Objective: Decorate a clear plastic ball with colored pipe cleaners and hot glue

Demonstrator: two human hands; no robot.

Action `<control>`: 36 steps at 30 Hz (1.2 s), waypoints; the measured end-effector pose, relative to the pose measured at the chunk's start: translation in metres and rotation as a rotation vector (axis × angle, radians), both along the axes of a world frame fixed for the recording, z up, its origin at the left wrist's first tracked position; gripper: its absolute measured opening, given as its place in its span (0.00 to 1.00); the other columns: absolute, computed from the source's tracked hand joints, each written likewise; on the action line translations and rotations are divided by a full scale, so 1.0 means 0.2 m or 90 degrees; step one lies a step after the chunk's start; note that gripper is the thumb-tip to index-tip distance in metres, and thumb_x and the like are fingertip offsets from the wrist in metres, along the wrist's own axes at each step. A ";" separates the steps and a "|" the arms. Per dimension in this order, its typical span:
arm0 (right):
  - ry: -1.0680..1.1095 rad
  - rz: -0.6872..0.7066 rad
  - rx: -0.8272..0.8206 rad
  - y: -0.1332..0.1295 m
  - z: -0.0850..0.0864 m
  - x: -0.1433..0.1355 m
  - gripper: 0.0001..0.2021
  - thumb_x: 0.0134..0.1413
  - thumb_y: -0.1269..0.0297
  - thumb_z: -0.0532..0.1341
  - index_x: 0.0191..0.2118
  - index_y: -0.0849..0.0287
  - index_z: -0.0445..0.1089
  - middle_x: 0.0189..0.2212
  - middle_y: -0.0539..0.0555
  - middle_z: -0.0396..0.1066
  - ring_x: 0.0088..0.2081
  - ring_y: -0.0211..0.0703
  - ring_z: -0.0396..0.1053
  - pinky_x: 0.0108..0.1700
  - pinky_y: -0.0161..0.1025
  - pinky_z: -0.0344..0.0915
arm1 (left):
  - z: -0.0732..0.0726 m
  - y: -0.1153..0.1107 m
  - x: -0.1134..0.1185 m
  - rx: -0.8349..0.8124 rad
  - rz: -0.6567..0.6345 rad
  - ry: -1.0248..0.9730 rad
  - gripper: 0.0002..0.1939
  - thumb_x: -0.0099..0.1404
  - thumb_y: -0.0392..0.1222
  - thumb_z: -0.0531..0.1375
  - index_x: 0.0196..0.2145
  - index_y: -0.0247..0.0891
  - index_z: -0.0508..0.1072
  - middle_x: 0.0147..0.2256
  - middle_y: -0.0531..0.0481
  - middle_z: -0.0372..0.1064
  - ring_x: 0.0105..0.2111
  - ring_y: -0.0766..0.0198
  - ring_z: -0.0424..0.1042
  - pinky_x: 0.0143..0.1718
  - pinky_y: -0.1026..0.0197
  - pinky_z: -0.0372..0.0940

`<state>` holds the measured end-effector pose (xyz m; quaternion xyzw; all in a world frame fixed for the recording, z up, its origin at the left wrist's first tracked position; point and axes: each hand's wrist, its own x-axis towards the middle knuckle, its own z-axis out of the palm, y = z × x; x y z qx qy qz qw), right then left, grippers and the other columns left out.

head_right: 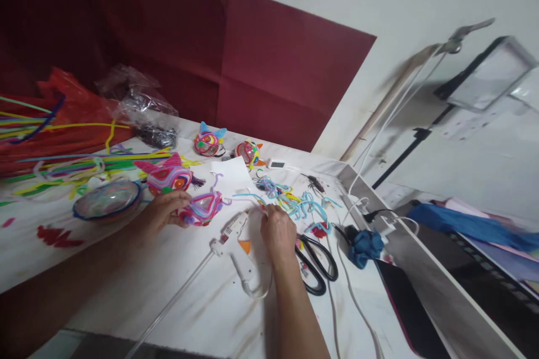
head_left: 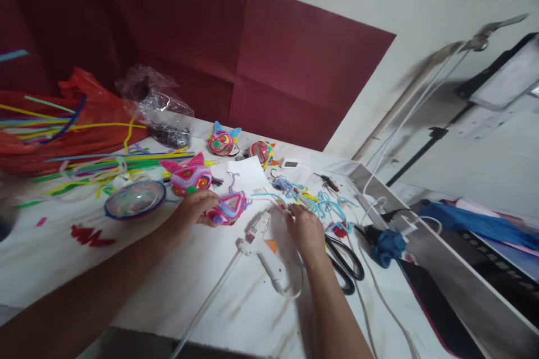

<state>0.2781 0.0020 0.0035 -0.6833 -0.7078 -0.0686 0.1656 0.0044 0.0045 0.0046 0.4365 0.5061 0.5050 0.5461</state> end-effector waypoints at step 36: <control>0.012 0.045 -0.085 -0.02 0.01 -0.08 0.12 0.64 0.70 0.54 0.44 0.59 0.76 0.40 0.58 0.79 0.42 0.46 0.76 0.38 0.35 0.59 | -0.02 0.00 0.02 0.030 -0.055 0.104 0.17 0.42 0.44 0.67 0.31 0.37 0.70 0.25 0.56 0.71 0.24 0.65 0.70 0.24 0.61 0.70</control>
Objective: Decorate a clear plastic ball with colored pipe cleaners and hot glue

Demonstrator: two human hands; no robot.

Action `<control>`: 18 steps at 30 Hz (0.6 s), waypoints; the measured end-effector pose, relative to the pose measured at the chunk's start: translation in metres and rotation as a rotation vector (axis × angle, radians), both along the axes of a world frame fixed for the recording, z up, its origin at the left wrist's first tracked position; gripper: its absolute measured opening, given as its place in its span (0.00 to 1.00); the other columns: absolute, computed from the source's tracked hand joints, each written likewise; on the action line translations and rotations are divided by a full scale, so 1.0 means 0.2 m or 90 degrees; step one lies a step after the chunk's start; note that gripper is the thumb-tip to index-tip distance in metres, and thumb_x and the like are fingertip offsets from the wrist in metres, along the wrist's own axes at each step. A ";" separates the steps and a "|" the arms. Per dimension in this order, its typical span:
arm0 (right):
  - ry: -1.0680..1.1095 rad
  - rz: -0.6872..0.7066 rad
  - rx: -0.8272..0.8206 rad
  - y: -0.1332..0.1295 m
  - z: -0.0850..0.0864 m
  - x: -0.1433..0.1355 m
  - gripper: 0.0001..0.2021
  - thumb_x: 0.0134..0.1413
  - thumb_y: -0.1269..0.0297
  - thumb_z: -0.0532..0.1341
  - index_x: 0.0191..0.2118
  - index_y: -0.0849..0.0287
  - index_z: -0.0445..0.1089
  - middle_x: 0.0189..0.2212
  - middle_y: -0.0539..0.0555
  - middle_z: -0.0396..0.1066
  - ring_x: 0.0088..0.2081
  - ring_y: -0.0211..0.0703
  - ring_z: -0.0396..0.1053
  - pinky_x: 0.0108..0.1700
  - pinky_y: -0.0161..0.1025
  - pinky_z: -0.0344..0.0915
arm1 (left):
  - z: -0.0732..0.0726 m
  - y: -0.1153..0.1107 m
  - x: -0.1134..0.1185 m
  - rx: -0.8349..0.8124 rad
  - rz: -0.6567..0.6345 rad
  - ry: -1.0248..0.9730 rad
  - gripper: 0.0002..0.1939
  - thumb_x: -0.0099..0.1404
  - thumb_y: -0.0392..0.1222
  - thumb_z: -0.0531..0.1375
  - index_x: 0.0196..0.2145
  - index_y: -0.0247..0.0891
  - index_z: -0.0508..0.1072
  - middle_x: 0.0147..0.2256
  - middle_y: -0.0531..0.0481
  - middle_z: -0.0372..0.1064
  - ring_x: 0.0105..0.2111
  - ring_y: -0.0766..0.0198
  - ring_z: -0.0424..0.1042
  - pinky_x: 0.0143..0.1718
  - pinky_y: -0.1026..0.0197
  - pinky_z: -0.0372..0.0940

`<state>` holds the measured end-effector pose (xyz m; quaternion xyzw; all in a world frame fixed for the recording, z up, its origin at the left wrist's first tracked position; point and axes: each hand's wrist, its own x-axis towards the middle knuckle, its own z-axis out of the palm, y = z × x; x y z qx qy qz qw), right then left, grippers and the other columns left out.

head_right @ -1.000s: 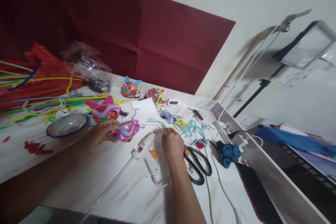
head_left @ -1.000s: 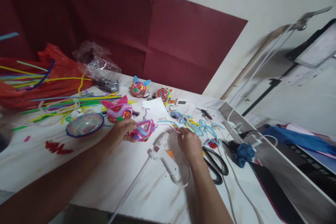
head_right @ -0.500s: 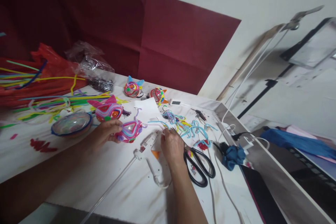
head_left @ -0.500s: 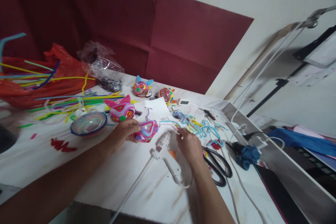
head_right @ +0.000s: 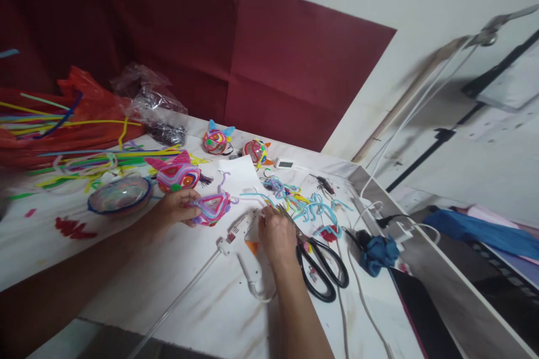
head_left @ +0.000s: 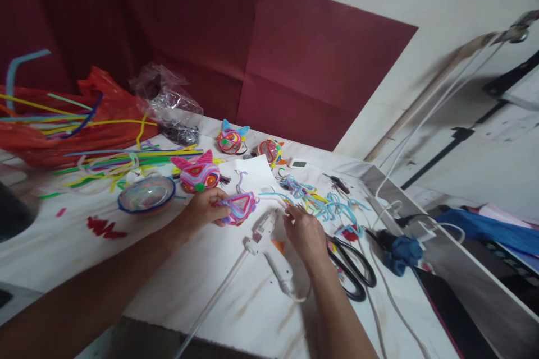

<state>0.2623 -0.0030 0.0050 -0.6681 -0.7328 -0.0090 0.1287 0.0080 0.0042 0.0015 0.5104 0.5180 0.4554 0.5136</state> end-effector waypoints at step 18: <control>-0.027 0.028 0.010 0.01 -0.05 0.00 0.12 0.65 0.70 0.56 0.46 0.58 0.76 0.39 0.57 0.81 0.39 0.49 0.78 0.38 0.38 0.65 | -0.03 -0.03 0.01 0.033 -0.037 0.003 0.12 0.44 0.37 0.66 0.30 0.39 0.72 0.24 0.54 0.72 0.23 0.63 0.70 0.24 0.60 0.69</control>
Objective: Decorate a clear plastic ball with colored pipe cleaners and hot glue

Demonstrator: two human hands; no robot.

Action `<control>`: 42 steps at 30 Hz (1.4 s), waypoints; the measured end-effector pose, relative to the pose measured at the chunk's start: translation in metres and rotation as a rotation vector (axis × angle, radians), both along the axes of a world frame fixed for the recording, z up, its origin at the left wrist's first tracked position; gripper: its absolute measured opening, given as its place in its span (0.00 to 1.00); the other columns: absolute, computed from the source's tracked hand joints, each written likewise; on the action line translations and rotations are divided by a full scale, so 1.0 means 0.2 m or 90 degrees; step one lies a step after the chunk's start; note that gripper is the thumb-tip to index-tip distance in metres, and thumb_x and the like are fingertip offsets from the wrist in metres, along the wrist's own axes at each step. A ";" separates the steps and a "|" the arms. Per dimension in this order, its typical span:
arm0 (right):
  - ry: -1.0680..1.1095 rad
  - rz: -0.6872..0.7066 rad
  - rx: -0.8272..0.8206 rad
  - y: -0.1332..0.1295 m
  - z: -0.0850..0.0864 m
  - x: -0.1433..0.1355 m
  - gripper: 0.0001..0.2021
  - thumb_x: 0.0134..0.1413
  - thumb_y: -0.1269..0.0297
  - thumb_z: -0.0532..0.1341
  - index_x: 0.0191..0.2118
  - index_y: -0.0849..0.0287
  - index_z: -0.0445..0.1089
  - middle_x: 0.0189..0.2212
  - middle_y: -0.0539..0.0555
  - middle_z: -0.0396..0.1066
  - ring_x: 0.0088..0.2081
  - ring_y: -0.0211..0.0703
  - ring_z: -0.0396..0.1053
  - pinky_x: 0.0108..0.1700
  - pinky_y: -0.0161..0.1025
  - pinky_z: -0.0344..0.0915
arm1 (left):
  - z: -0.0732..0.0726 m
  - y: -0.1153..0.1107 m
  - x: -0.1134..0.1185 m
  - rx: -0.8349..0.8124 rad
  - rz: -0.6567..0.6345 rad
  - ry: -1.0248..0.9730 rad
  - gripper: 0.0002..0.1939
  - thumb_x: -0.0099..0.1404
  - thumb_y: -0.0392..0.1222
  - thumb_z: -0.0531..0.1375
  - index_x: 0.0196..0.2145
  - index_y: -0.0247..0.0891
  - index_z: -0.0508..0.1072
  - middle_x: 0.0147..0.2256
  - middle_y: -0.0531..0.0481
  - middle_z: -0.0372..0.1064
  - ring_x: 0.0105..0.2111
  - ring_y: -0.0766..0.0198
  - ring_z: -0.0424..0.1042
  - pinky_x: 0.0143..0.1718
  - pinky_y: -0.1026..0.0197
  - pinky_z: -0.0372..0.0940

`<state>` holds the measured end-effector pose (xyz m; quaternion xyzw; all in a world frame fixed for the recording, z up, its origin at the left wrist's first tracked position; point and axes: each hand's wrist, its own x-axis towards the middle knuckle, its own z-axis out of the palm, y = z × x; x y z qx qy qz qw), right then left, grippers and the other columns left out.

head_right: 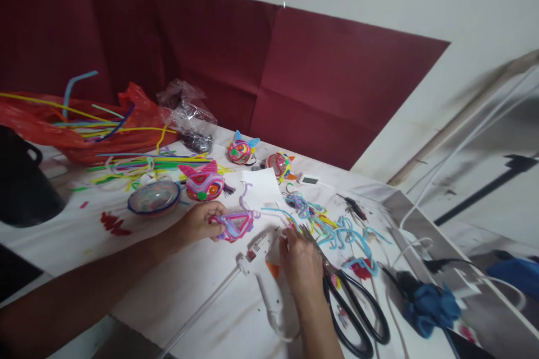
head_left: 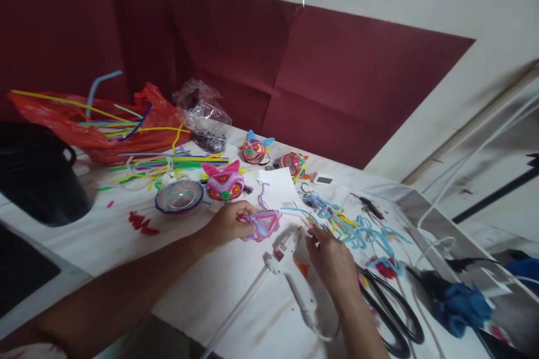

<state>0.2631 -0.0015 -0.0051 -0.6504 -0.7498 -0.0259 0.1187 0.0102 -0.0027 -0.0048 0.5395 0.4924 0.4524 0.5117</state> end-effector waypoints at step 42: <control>0.323 0.109 0.195 -0.05 0.06 0.09 0.13 0.51 0.61 0.57 0.38 0.58 0.77 0.33 0.59 0.79 0.29 0.48 0.74 0.34 0.43 0.70 | 0.08 -0.01 0.00 -0.074 0.056 -0.098 0.09 0.48 0.28 0.65 0.29 0.36 0.73 0.25 0.50 0.73 0.25 0.62 0.72 0.28 0.58 0.67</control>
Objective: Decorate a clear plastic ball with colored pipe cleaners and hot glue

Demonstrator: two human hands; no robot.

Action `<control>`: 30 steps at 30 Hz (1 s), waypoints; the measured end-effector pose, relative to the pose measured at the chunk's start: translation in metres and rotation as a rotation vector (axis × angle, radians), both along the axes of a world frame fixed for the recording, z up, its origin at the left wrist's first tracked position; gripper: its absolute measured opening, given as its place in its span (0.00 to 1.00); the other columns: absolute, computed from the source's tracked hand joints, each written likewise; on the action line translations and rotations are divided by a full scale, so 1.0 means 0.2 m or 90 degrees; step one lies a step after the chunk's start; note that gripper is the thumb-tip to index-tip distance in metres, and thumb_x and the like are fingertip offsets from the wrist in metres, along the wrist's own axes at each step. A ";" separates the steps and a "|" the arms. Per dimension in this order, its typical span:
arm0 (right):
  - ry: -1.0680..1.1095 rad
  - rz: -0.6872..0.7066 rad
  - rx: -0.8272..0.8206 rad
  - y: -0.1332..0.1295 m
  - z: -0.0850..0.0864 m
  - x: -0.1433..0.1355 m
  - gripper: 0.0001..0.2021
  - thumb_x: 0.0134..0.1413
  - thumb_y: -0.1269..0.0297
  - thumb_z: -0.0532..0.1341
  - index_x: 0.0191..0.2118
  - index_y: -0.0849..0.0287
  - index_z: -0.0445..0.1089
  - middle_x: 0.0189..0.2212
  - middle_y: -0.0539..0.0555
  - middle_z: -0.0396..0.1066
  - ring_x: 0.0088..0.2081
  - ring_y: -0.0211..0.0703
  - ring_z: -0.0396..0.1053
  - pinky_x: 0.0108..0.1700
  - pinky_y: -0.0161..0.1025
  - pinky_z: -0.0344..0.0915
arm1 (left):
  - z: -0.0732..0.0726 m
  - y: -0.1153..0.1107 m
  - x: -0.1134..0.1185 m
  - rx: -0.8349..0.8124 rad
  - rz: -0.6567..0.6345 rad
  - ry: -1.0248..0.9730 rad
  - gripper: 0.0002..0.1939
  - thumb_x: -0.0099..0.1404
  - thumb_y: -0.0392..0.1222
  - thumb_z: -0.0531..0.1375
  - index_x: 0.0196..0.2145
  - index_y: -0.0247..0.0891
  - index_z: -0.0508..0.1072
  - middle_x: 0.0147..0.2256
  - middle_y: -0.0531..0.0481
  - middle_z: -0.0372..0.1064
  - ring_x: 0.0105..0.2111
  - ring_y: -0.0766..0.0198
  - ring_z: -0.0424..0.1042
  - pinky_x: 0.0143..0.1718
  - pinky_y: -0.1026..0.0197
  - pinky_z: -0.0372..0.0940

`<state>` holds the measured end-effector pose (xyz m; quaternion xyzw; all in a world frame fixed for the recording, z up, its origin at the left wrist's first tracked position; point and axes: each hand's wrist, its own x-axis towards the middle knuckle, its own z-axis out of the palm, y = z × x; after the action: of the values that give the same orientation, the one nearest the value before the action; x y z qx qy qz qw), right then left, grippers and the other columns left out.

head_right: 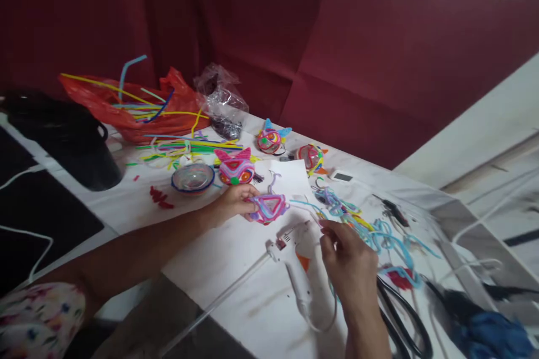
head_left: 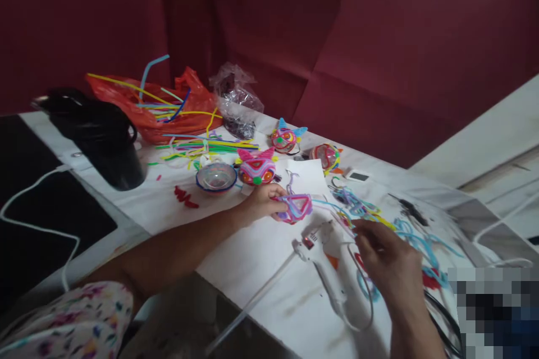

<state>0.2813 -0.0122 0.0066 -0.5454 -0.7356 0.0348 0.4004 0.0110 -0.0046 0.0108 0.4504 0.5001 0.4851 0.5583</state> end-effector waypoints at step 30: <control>-0.471 -0.058 -0.245 -0.03 -0.06 0.27 0.14 0.66 0.74 0.55 0.44 0.57 0.78 0.45 0.58 0.74 0.47 0.46 0.69 0.50 0.36 0.61 | -0.04 0.11 -0.04 0.062 0.003 -0.028 0.23 0.38 0.42 0.71 0.34 0.37 0.72 0.25 0.58 0.74 0.26 0.66 0.74 0.24 0.66 0.74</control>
<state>0.3363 -0.0188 -0.0050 -0.6181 -0.7849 -0.0443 0.0008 0.0021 0.0179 0.0031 0.4653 0.4647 0.5201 0.5451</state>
